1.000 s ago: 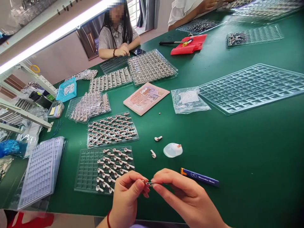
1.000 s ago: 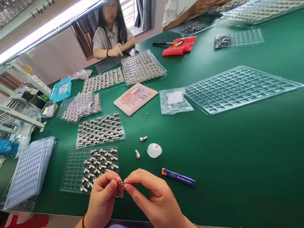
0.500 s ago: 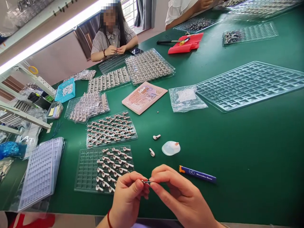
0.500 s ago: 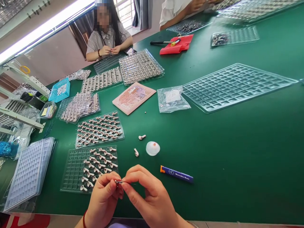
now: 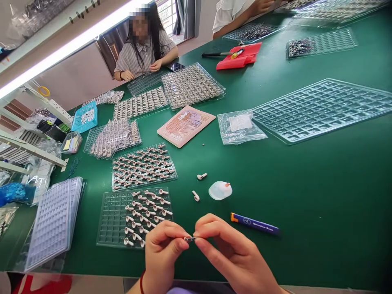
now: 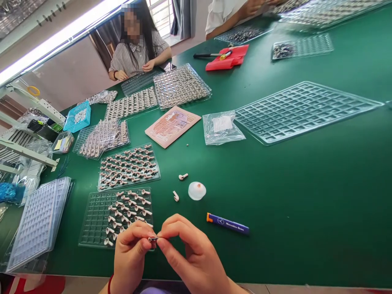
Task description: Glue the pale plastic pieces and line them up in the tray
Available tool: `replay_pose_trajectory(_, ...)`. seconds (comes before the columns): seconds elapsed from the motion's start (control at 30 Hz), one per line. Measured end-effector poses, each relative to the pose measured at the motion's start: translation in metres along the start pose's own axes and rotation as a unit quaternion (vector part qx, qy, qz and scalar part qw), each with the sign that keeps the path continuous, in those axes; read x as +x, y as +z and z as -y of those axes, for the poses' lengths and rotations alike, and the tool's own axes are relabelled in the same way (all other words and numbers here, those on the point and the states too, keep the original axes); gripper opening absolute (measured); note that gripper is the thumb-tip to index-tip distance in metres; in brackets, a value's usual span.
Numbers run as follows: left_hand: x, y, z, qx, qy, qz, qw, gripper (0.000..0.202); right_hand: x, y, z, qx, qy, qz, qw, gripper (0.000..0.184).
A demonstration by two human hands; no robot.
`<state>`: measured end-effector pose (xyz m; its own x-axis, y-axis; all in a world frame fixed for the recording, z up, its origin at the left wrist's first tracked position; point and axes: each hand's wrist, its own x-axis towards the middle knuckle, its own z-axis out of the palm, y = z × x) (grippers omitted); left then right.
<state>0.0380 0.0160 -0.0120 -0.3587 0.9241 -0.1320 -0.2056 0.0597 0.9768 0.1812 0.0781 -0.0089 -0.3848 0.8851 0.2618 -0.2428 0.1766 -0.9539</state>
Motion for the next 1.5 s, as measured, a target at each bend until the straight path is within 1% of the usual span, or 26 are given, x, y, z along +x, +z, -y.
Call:
replay_pose_trajectory(0.13, -0.003, -0.001, -0.005, 0.071, 0.062, 0.004, 0.996, 0.012, -0.001, 0.001, 0.001, 0.031, 0.025, 0.007, 0.999, 0.011)
replay_pose_trajectory(0.27, -0.006, -0.001, -0.009, 0.098, 0.085, 0.008, 0.992, 0.013, -0.004, 0.003, 0.002, 0.076, 0.057, 0.015, 0.995, 0.013)
replay_pose_trajectory(0.4, -0.008, -0.003, -0.006, 0.087, 0.085, -0.009, 0.992, 0.014, -0.005, 0.005, 0.002, 0.101, 0.082, 0.015, 0.991, 0.015)
replay_pose_trajectory(0.53, -0.008, -0.004, 0.000, 0.064, 0.076, -0.014, 0.995, 0.015, -0.003, 0.006, 0.003, 0.106, 0.076, 0.017, 0.991, 0.015)
replay_pose_trajectory(0.77, -0.003, -0.007, 0.010, 0.025, 0.151, 0.027, 0.988, 0.010, -0.002, 0.008, 0.005, 0.114, 0.096, 0.017, 0.989, 0.018)
replay_pose_trajectory(1.2, -0.002, -0.009, 0.012, 0.014, 0.141, 0.033, 0.989, 0.006, -0.002, 0.010, 0.002, 0.132, 0.123, 0.023, 0.983, 0.021)
replay_pose_trajectory(1.37, -0.002, -0.009, 0.011, 0.014, 0.135, 0.029, 0.990, 0.007, -0.001, 0.010, 0.002, 0.123, 0.116, 0.020, 0.985, 0.020)
replay_pose_trajectory(1.5, -0.003, -0.009, 0.009, 0.016, 0.134, 0.025, 0.991, 0.007, 0.000, 0.012, 0.004, 0.103, 0.093, 0.018, 0.990, 0.018)
